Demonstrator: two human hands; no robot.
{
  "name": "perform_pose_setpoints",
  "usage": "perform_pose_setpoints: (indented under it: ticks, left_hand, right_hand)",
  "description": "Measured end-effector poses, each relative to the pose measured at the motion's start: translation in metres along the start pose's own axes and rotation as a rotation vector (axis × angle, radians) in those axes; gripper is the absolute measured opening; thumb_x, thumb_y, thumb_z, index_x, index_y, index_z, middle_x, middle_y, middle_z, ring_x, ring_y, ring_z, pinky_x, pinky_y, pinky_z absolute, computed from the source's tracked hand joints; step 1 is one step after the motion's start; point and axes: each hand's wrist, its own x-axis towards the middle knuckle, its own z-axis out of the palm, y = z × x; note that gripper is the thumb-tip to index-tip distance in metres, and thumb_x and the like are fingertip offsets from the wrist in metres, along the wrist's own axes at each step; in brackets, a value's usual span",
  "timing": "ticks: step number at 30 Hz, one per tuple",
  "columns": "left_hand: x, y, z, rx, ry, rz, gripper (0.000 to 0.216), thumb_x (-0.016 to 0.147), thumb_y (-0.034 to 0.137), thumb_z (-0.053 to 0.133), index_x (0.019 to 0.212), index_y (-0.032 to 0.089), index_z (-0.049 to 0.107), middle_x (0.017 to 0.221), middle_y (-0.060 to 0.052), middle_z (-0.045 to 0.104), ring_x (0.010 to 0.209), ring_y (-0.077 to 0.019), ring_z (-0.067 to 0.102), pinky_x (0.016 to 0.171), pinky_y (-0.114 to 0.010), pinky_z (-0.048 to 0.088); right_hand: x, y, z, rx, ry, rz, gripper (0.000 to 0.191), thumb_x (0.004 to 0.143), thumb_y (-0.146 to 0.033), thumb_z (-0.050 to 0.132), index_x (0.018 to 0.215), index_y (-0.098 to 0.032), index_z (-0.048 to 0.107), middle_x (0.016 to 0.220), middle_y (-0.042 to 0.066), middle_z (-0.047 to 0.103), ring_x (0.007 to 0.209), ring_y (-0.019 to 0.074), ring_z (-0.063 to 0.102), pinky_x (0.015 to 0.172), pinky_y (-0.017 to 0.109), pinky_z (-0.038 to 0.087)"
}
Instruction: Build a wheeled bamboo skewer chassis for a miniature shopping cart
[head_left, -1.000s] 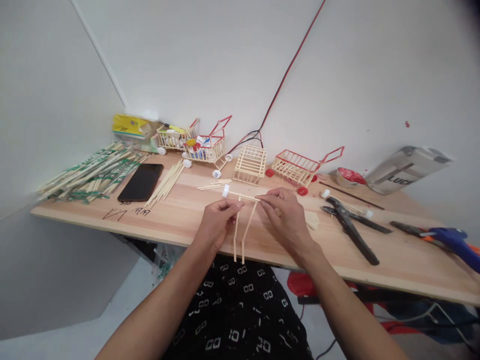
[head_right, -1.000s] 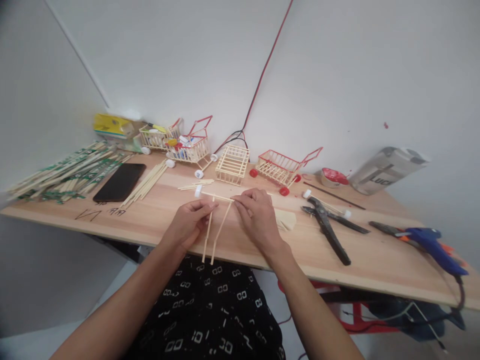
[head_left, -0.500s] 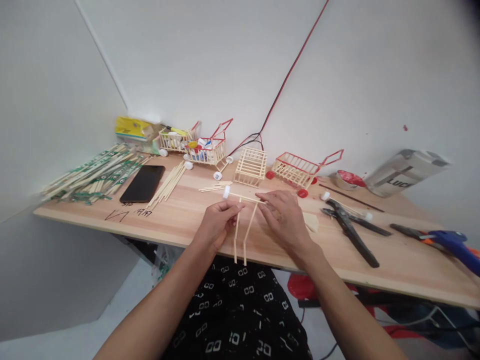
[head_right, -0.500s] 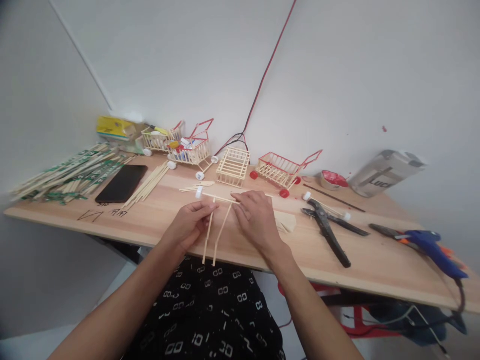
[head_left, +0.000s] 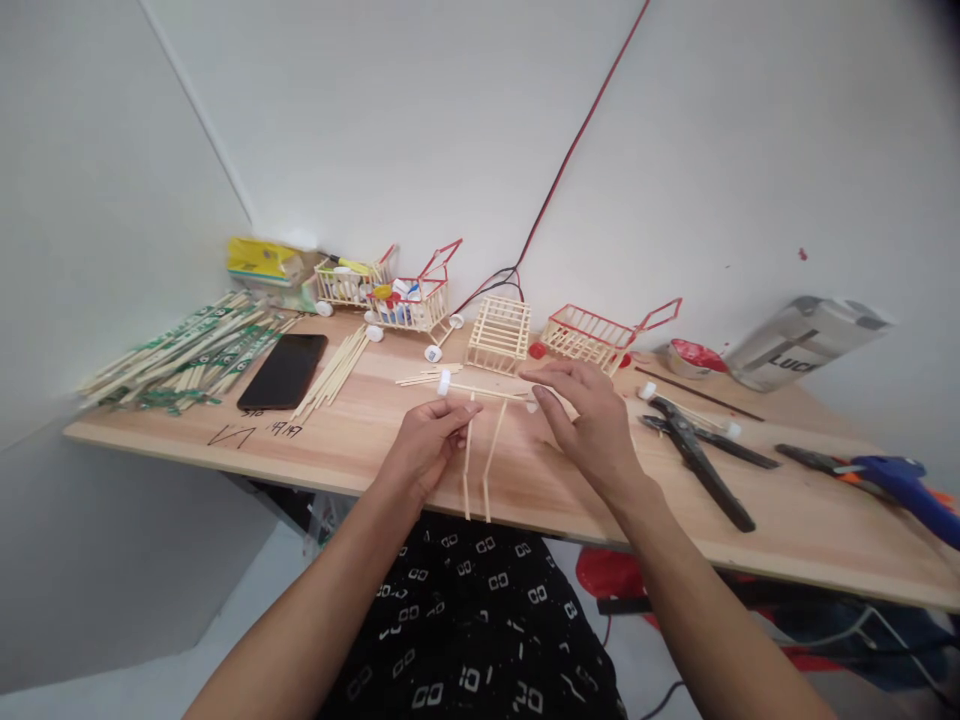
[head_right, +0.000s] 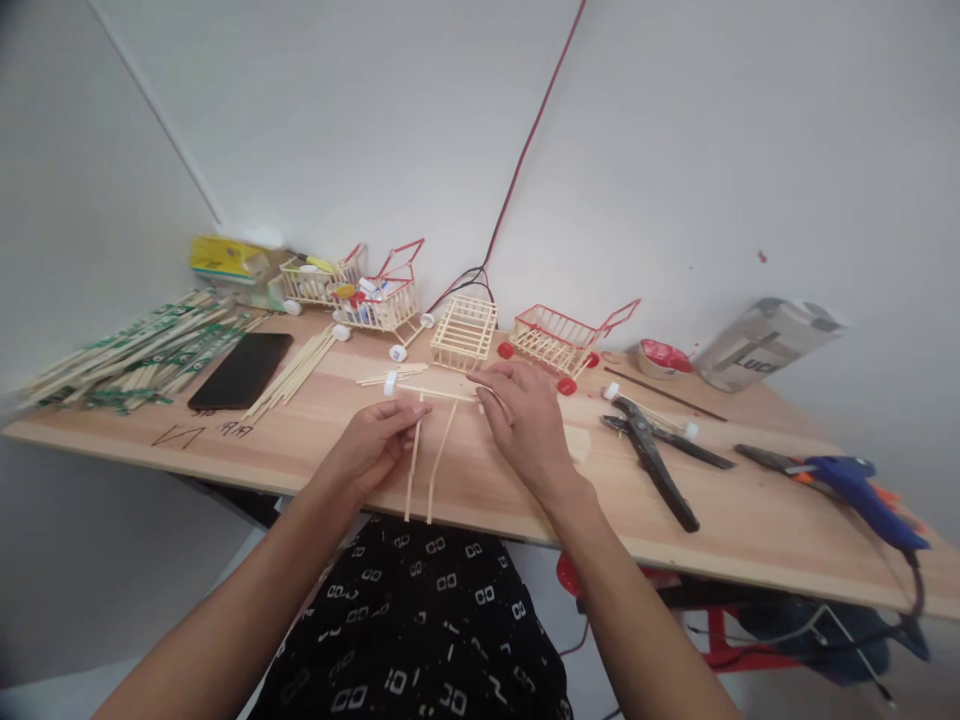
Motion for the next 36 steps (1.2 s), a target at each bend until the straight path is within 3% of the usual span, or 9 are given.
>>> perform_pose_setpoints:
  ticks: [11,26,32,36]
  left_hand:
    - [-0.004,0.014,0.005,0.03,0.007,0.01,0.03,0.05,0.027,0.086,0.068,0.009,0.07,0.062,-0.001,0.059,0.052,-0.0042,0.044,0.049,-0.019,0.032]
    - [-0.002,0.032,0.006,0.021,-0.002,0.043,0.03,0.051,0.025,0.086,0.072,0.009,0.072,0.063,-0.002,0.061,0.052,-0.0042,0.046,0.05,-0.018,0.035]
    - [-0.004,0.031,0.005,0.045,-0.011,0.037,0.032,0.05,0.027,0.087,0.071,0.009,0.071,0.063,-0.002,0.06,0.052,-0.004,0.045,0.051,-0.019,0.036]
    - [-0.003,0.028,0.002,0.102,-0.052,-0.015,0.031,0.051,0.029,0.086,0.07,0.01,0.071,0.06,0.0,0.058,0.052,-0.0037,0.044,0.051,-0.019,0.034]
  right_hand:
    - [0.022,-0.02,0.002,-0.034,-0.075,-0.051,0.018,0.091,-0.027,0.054,0.096,-0.026,0.071,0.086,0.005,0.063,0.087,0.0222,0.055,0.08,0.04,0.04]
    - [0.037,-0.03,-0.002,-0.003,-0.025,-0.044,0.017,0.091,-0.024,0.053,0.097,-0.023,0.069,0.083,0.005,0.061,0.085,0.0211,0.055,0.075,0.035,0.04]
    - [0.041,-0.027,0.002,-0.026,-0.125,-0.085,0.018,0.09,-0.026,0.054,0.093,-0.023,0.071,0.085,0.006,0.063,0.084,0.0214,0.054,0.075,0.035,0.039]
    - [0.048,-0.015,-0.008,0.102,-0.185,-0.006,0.022,0.092,-0.029,0.051,0.095,-0.021,0.072,0.091,0.007,0.066,0.088,0.0202,0.056,0.077,0.034,0.041]
